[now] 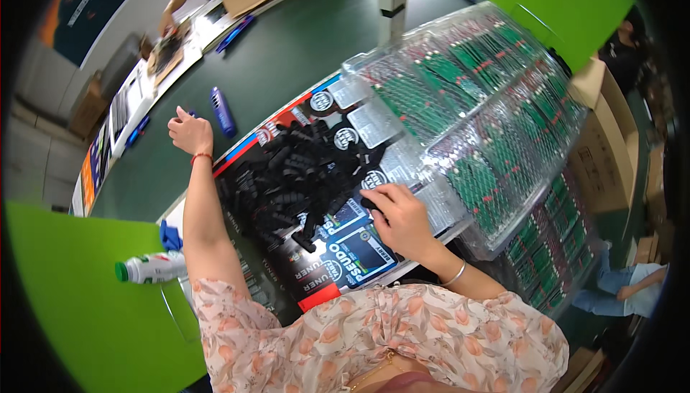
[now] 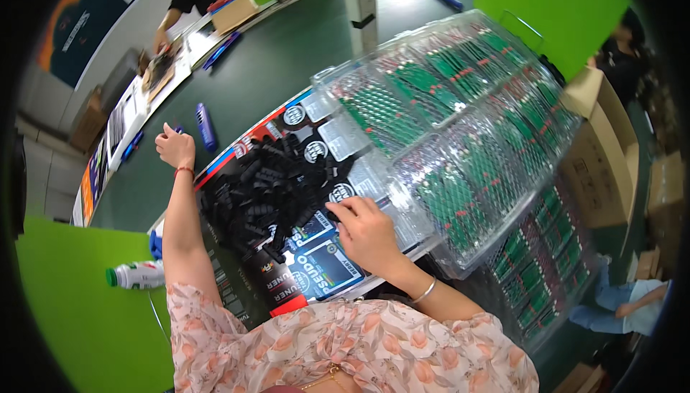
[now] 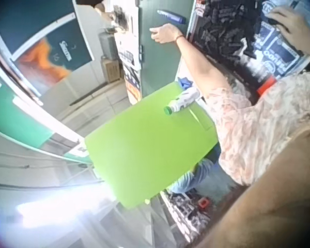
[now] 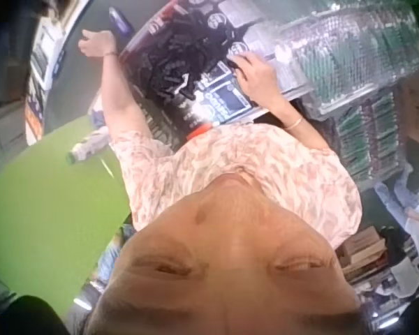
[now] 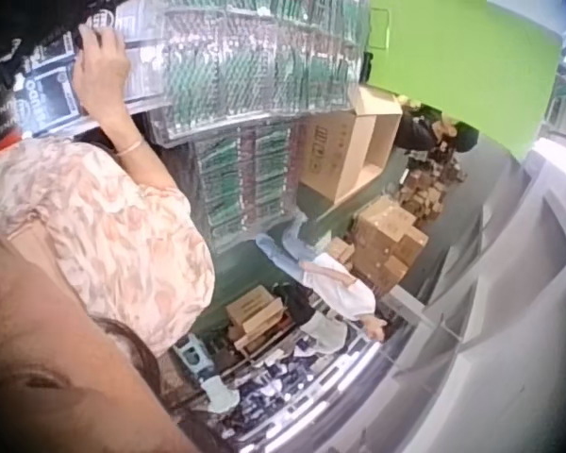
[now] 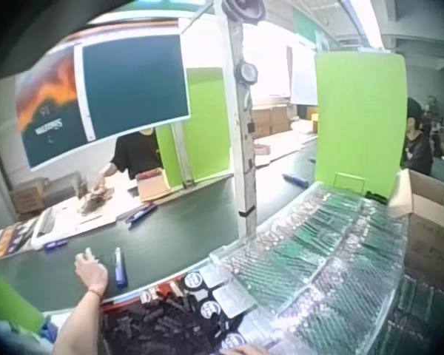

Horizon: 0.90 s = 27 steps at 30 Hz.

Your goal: Assembling electronic components into a blue housing at a factory workstation.

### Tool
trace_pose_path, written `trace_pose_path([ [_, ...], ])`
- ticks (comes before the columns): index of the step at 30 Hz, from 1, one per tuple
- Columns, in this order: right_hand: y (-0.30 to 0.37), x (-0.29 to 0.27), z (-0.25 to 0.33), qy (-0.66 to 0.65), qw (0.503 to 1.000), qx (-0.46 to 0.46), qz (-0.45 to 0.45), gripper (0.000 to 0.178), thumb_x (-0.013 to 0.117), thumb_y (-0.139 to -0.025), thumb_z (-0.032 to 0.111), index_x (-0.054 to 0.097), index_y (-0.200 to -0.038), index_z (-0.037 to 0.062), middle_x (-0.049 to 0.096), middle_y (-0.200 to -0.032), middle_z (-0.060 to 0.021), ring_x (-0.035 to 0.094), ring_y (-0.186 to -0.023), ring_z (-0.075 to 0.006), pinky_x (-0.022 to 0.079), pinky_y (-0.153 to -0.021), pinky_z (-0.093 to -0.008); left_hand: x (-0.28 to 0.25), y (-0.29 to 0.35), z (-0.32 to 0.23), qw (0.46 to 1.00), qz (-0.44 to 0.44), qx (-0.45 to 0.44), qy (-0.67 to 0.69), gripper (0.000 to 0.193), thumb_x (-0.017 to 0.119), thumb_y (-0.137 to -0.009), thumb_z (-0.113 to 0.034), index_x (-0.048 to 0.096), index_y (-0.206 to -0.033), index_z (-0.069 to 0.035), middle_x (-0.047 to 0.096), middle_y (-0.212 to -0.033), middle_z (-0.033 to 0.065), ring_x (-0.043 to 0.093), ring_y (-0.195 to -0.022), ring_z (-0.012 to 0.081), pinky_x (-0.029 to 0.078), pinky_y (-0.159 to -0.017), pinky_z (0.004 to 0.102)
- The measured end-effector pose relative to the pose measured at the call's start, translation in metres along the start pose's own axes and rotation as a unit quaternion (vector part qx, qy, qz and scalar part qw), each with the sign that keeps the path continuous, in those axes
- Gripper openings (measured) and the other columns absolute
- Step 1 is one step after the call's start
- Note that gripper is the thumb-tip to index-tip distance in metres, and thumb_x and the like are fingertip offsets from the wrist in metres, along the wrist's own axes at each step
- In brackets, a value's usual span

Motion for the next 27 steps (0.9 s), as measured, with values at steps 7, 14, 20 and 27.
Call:
trace_pose_path([
  [7, 0.010, 0.000, -0.001, 0.009, 1.000, -0.001, -0.012, 0.034, 0.063, -0.072, -0.001, 0.067, -0.104, 0.0090, 0.057, -0.091, -0.0097, 0.059, -0.084, -0.0274, 0.051, -0.068, -0.0372, 0.012, 0.014, -0.065, 0.955, 0.279, 0.068, 0.076, 0.050, 0.061, -0.087, -0.027, 0.053, -0.134, -0.013, 0.062, -0.111, 0.0263, 0.061, -0.105, 0.0426, 0.049, -0.091, 0.0469],
  [14, 0.015, -0.009, -0.011, -0.077, 0.989, 0.026, -0.125, 0.025, 0.072, -0.074, 0.006, 0.068, -0.098, 0.0057, 0.068, -0.084, -0.0129, 0.063, -0.077, -0.0313, 0.051, -0.071, -0.0389, -0.071, 0.040, -0.065, 0.589, 0.357, -0.191, 0.699, 0.048, 0.056, -0.094, -0.008, 0.044, -0.140, -0.005, 0.065, -0.085, 0.0069, 0.062, -0.068, 0.0153, 0.052, -0.058, 0.0267],
  [20, 0.004, -0.010, 0.001, -0.414, 0.891, 0.137, -0.126, 0.024, 0.072, -0.085, 0.008, 0.067, -0.107, 0.0007, 0.067, -0.079, -0.0021, 0.058, -0.069, -0.0028, 0.046, -0.058, -0.0191, -0.237, 0.160, -0.066, 0.328, 0.478, -0.190, 0.792, 0.048, 0.042, -0.100, -0.016, 0.033, -0.146, -0.004, 0.060, -0.118, 0.0189, 0.064, -0.079, 0.0187, 0.056, -0.060, 0.0281],
  [27, 0.002, -0.031, 0.048, -0.345, 0.936, 0.054, -0.048, 0.027, 0.075, -0.077, 0.003, 0.069, -0.104, 0.0030, 0.067, -0.076, -0.0052, 0.062, -0.065, -0.0105, 0.050, -0.060, -0.0225, -0.289, 0.251, -0.063, 0.321, 0.486, -0.235, 0.778, 0.046, 0.044, -0.103, -0.026, 0.039, -0.144, -0.005, 0.063, -0.100, 0.0086, 0.064, -0.074, 0.0149, 0.053, -0.059, 0.0254],
])
Point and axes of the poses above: each hand's wrist, its own y-axis away from the middle knuckle, its own x-axis out of the palm, z = x × y, the point moved 4 cm from there along -y, towards the middle knuckle
